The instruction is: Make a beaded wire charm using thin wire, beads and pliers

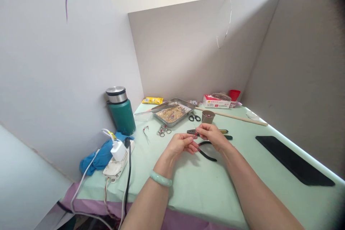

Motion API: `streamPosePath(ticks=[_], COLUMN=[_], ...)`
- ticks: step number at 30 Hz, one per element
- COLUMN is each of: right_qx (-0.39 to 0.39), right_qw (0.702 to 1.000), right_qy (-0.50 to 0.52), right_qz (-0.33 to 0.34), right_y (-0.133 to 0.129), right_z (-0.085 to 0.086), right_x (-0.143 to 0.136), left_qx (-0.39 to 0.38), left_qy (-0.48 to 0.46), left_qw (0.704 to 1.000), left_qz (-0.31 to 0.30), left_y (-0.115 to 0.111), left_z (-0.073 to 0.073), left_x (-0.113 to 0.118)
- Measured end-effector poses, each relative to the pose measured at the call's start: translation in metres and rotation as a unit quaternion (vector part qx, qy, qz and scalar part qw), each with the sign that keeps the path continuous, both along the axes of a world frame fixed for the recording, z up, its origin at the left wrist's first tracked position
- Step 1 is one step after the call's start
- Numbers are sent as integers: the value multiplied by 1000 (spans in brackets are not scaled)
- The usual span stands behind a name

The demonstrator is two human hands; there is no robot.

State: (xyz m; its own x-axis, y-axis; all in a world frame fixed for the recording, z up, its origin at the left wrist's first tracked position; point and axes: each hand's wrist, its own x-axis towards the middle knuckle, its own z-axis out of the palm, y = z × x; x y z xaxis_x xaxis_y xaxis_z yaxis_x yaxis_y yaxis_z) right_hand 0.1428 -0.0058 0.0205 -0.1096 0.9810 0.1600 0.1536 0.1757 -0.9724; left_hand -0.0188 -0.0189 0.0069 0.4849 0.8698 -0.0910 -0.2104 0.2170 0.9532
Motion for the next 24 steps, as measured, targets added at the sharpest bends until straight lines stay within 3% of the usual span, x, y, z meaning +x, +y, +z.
streamPosePath(ticks=[4,10,14,19,24], right_qx=[1,3,24,42,40], right_qw=[1000,1000,999,998,998], right_qy=[27,24,-6,-43,-42], right_qz=[12,14,-24,-32,5], right_y=[-2,-2,0,1,-1], right_z=[3,3,1,-3,-4], right_x=[0,0,-1,-5,-10], left_qx=[-36,-65,-47,40,60], left_qy=[-78,-109,-50,59,97], left_qw=[996,991,998,995,992], left_qz=[-27,-49,-5,63,55], left_y=[-2,-3,-2,-1,1], left_z=[2,1,1,3,0], left_x=[-4,-4,-3,0,5])
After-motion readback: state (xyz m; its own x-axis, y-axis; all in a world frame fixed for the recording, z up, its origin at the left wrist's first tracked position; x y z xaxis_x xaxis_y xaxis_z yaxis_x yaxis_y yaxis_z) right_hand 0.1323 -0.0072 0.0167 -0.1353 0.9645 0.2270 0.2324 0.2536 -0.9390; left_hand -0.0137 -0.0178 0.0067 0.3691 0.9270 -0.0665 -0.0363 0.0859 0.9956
